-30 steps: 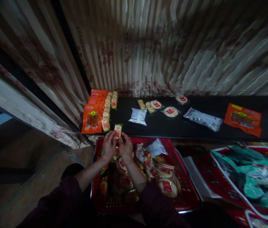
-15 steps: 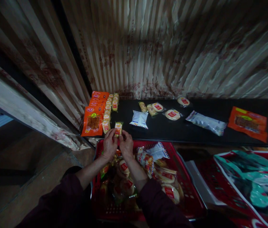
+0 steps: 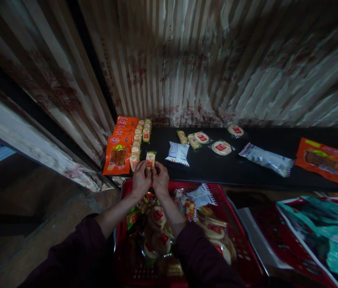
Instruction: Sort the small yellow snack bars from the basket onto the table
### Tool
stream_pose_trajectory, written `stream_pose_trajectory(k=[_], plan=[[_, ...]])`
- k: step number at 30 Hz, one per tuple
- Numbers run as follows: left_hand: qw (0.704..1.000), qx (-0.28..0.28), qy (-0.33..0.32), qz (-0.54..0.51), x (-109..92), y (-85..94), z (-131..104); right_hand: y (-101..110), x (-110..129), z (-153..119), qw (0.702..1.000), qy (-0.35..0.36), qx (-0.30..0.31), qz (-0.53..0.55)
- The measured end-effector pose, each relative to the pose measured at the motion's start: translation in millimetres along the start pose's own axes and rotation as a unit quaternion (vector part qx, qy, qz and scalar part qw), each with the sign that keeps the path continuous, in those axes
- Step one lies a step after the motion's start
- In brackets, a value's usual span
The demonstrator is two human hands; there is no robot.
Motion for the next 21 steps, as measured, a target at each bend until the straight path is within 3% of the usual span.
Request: stream_pose_trajectory(k=[21], plan=[[0.998,0.036,0.027,0.032,-16.3,-4.0,31.2,-6.8,2.8,31.1,1.0,0.02,0.007,-0.019]])
Point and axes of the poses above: each hand's wrist, its own z-axis towards the middle knuckle, its own y-axis out of the back of the hand, x = y × z, the point moved 8 cm from there along z, towards the middle knuckle, and after that the axes turned 9 degrees about x, right-handed, at the moved point
